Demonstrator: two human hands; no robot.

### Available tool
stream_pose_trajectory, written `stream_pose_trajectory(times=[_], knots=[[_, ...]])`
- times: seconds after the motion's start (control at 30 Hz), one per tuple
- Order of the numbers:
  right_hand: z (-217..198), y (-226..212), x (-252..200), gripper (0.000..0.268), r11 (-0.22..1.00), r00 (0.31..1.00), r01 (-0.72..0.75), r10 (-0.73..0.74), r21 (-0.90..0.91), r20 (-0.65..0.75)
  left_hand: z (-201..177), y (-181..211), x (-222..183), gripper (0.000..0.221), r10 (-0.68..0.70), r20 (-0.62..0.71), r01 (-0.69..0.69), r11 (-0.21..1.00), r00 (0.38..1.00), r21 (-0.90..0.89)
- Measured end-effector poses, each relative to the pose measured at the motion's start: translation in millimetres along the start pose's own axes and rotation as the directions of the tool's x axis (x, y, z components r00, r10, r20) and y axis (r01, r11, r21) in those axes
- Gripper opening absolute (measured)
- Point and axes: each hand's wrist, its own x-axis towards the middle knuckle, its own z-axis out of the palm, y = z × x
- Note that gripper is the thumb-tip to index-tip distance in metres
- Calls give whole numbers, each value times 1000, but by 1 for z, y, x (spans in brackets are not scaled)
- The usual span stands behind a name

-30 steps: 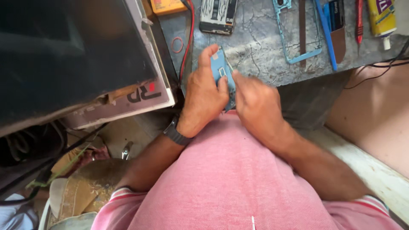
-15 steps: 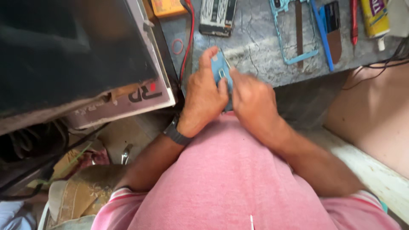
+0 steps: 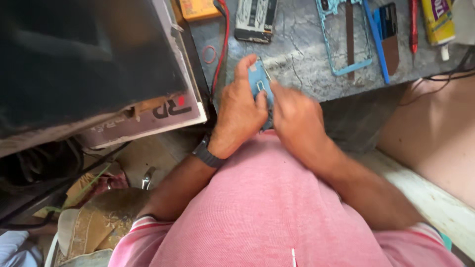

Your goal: The person uses a thin metal tool to scrape and clean the edges of a mobile phone chassis while holding it by hand on a repair bench.

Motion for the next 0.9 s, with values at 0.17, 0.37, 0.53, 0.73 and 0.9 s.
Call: stream_pose_trajectory(times=[0.17,0.37,0.53,0.73,0.9], knots=[[-8,-2,-2,32,1000,1000,7,-7,1,2,-1,3,4,70,-40,32,40,999,999,-5],[-6,4,-5,33,999,999,40,-40,8,-4,-1,1,-1,69,13,-7,-13,1000,1000,4],[-13,4,-24,27,996,998,58,-58,70,-2,3,-1,-2,66,-24,6,25,1000,1000,-9],[-17,2,-18,28,995,993,-82,77,58,93,2,-3,0,69,-61,-5,61,998,998,-13],[-6,5,-15,26,993,996,85,-82,83,-48,6,-12,-1,67,29,-33,-28,999,999,42]])
